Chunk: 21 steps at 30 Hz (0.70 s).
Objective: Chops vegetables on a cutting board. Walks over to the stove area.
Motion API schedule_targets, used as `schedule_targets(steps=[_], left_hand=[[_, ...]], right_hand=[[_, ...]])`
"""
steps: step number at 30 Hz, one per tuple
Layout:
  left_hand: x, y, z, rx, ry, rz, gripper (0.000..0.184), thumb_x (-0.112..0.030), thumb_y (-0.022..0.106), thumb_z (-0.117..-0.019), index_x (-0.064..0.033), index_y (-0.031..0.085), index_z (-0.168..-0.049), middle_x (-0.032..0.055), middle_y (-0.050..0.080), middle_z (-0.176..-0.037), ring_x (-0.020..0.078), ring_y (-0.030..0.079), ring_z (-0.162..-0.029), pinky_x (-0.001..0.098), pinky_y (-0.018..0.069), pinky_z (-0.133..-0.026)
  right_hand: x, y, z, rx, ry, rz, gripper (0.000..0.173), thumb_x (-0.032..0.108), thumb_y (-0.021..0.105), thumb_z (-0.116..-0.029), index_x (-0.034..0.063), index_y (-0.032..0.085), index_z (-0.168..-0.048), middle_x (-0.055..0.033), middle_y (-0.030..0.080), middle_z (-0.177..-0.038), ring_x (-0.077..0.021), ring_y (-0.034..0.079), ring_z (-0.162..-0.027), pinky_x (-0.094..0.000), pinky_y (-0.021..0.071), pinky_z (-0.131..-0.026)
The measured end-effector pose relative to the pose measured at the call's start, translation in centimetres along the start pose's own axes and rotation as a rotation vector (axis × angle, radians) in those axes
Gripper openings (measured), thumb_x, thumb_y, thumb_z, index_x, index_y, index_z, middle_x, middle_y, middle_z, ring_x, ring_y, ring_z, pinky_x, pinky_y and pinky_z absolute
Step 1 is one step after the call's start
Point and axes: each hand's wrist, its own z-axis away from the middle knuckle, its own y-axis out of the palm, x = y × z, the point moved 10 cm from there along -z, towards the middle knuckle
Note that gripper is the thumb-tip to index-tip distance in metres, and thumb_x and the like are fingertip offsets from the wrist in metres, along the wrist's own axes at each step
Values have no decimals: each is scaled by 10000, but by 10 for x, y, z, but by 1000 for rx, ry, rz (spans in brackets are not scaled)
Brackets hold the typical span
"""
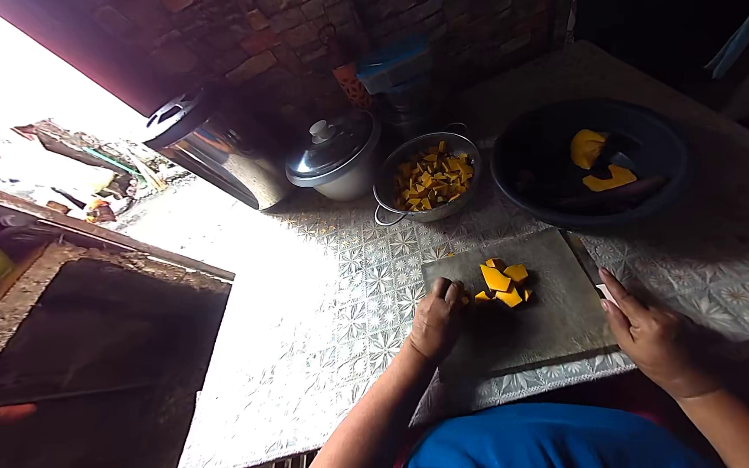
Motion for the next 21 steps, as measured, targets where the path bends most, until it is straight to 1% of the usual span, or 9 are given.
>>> schedule_targets(steps=[4,6,9,12,14,16,18,20,21], left_hand=[[15,-37,-64,-81,-34,32,192,-148,743,-873,27,699,-939,194,666,-880,279,689,-697,392,599,-632],[35,-56,-112,-121,-67,-12,202,-159,747,-892,25,698,-961,217,668,-938,341,691,-783,467,594,-679],[78,-65,-180,26,-269,22,420,-307,715,-958,27,671,-1210,261,645,-1190,406,650,-1095,554,533,-935],[101,-59,-202,97,-419,82,628,-361,725,-958,0,534,-1436,273,521,-1429,397,556,-1297,526,463,-1079],[92,-55,-191,124,-419,76,515,-258,663,-998,13,546,-1419,279,558,-1389,399,585,-1261,538,477,-1064],[61,-37,-158,201,-294,100,320,-151,651,-991,30,652,-1255,239,673,-1178,355,683,-1050,528,559,-933],[32,4,-110,411,-170,177,260,-207,679,-967,-7,716,-1128,146,722,-994,249,714,-873,441,600,-820],[5,36,-60,667,-164,245,366,-319,718,-950,-30,710,-1174,159,713,-1062,281,701,-942,465,569,-878],[-6,44,-40,725,-166,252,387,-325,754,-918,-38,711,-1175,172,700,-1104,298,697,-987,475,567,-901]], right_hand=[[-1,0,0,-16,4,-15,478,268,422,-1027,11,692,-1326,-167,681,-652,-318,601,-465,-451,464,-444],[-2,0,0,-22,6,-18,467,261,435,-1027,13,689,-1331,-175,703,-686,-322,620,-483,-453,475,-450],[-2,-2,0,-26,12,-15,467,266,438,-1024,21,691,-1332,-179,722,-720,-325,639,-502,-456,492,-463],[-3,-5,0,-54,14,-9,472,275,438,-1018,20,702,-1316,-171,700,-672,-312,615,-474,-438,475,-448],[-3,-4,1,-56,16,-15,476,283,433,-1025,21,701,-1318,-158,685,-649,-302,604,-468,-434,469,-447],[-4,-3,1,-49,17,-25,476,286,429,-1030,22,704,-1314,-156,705,-679,-298,618,-486,-433,480,-461],[-4,-1,1,-39,13,-30,479,282,428,-1026,19,697,-1322,-154,701,-678,-303,622,-492,-443,490,-466],[-5,0,1,-36,19,-25,487,288,429,-1014,26,697,-1325,-146,683,-650,-301,605,-474,-444,478,-453],[-5,1,1,-33,22,-24,488,290,429,-1015,26,697,-1326,-146,681,-649,-299,598,-468,-444,472,-448]])
